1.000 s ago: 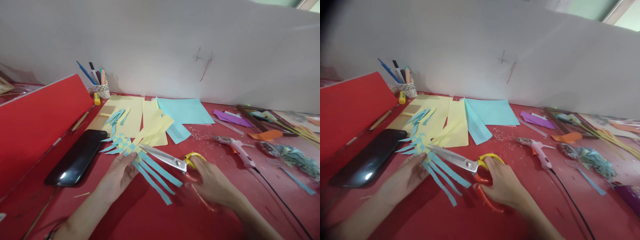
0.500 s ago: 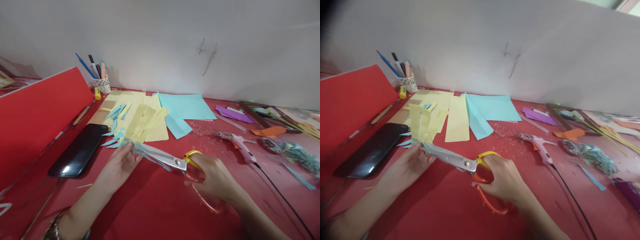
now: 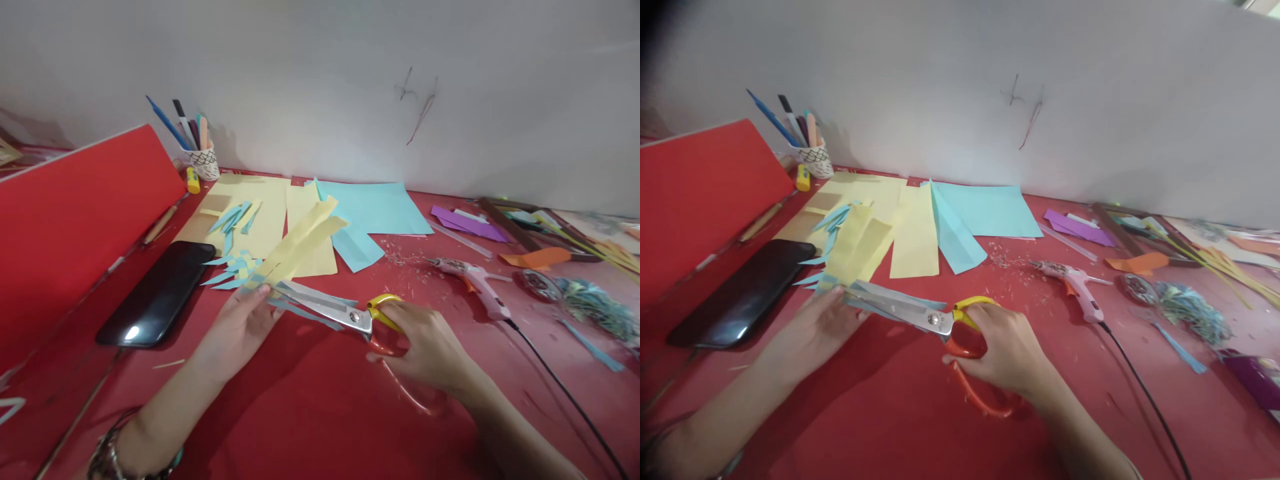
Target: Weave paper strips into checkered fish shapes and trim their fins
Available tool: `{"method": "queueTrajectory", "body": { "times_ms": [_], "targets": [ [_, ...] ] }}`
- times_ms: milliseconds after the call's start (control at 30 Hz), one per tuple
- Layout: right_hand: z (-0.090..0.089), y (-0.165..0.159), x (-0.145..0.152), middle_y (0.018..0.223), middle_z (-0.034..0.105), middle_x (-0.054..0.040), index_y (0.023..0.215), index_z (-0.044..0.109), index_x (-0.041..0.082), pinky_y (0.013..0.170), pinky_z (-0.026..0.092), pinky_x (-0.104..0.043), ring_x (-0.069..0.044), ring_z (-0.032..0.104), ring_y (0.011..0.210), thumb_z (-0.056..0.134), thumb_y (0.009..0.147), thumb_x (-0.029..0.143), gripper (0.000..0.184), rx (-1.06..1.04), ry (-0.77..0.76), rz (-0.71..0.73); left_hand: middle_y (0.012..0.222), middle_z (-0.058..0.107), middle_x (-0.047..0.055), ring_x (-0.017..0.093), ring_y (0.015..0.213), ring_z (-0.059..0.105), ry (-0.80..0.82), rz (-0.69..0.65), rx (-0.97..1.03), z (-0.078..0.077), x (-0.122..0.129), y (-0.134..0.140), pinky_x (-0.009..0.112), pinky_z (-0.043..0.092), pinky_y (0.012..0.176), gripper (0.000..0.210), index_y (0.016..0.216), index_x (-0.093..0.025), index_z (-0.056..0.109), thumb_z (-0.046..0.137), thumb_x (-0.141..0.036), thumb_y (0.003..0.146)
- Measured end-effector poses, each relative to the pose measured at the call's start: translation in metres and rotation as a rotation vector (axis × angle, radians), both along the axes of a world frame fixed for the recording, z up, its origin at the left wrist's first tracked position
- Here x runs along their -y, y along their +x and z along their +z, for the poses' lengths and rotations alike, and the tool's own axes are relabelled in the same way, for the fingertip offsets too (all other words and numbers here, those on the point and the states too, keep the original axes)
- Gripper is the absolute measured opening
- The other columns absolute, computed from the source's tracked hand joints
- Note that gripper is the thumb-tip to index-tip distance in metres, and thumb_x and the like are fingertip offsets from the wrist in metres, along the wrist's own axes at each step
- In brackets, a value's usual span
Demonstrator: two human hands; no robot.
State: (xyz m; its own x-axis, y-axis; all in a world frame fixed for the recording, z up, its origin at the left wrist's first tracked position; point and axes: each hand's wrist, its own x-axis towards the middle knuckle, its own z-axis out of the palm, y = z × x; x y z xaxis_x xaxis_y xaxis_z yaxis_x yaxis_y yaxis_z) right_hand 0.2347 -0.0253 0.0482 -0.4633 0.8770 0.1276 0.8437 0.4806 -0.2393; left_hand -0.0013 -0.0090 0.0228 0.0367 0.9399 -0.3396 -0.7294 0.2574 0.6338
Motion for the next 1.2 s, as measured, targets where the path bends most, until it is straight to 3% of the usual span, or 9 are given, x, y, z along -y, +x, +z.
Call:
{"method": "queueTrajectory", "body": {
  "times_ms": [167,333,600,833,1200],
  "targets": [
    [0.0009,-0.0012,0.0,0.065,0.059,-0.0017,0.076,0.054,0.019,0.049,0.033,-0.021,-0.012,0.05,0.053,0.06,0.064,0.047,0.031,-0.003,-0.038,0.003,0.067,0.069,-0.002,0.012,0.063,0.063,0.033,-0.05,-0.05,0.0033,0.0023,0.0025,0.018,0.051,0.058,0.011,0.069,-0.018,0.064,0.067,-0.012,0.061],
    [0.0009,-0.0011,-0.0013,0.056,0.051,0.0017,0.067,0.049,0.019,0.046,0.029,-0.02,-0.009,0.041,0.047,0.056,0.068,0.048,0.029,-0.003,-0.057,0.023,0.065,0.068,-0.001,0.013,0.058,0.062,-0.01,-0.018,-0.082,0.0041,0.0047,0.0034,0.021,0.052,0.056,0.017,0.075,-0.017,0.064,0.067,-0.011,0.061],
    [0.003,-0.0001,-0.0015,0.057,0.048,0.002,0.069,0.05,0.019,0.047,0.03,-0.02,-0.009,0.038,0.047,0.053,0.07,0.052,0.033,-0.037,-0.12,0.058,0.059,0.067,-0.003,0.009,0.052,0.061,0.017,-0.014,-0.038,0.0057,0.0021,0.0043,0.014,0.049,0.049,0.009,0.06,-0.016,0.062,0.067,-0.009,0.062],
    [0.0018,0.0003,-0.0006,0.056,0.047,0.0025,0.061,0.044,0.019,0.046,0.028,-0.02,-0.008,0.036,0.046,0.053,0.07,0.051,0.034,-0.028,-0.148,0.038,0.066,0.069,-0.002,0.01,0.058,0.062,0.06,-0.049,0.001,0.0067,0.0036,0.0044,0.016,0.051,0.055,0.01,0.066,-0.017,0.064,0.071,-0.012,0.06],
    [0.004,-0.0001,-0.0008,0.055,0.045,0.003,0.06,0.042,0.019,0.047,0.026,-0.019,-0.008,0.033,0.047,0.052,0.071,0.049,0.034,0.003,-0.171,0.037,0.064,0.068,-0.001,0.012,0.056,0.063,0.028,-0.044,-0.072,0.0036,0.0022,0.0033,0.02,0.051,0.056,0.009,0.073,-0.017,0.063,0.061,-0.011,0.068]
  ]
}}
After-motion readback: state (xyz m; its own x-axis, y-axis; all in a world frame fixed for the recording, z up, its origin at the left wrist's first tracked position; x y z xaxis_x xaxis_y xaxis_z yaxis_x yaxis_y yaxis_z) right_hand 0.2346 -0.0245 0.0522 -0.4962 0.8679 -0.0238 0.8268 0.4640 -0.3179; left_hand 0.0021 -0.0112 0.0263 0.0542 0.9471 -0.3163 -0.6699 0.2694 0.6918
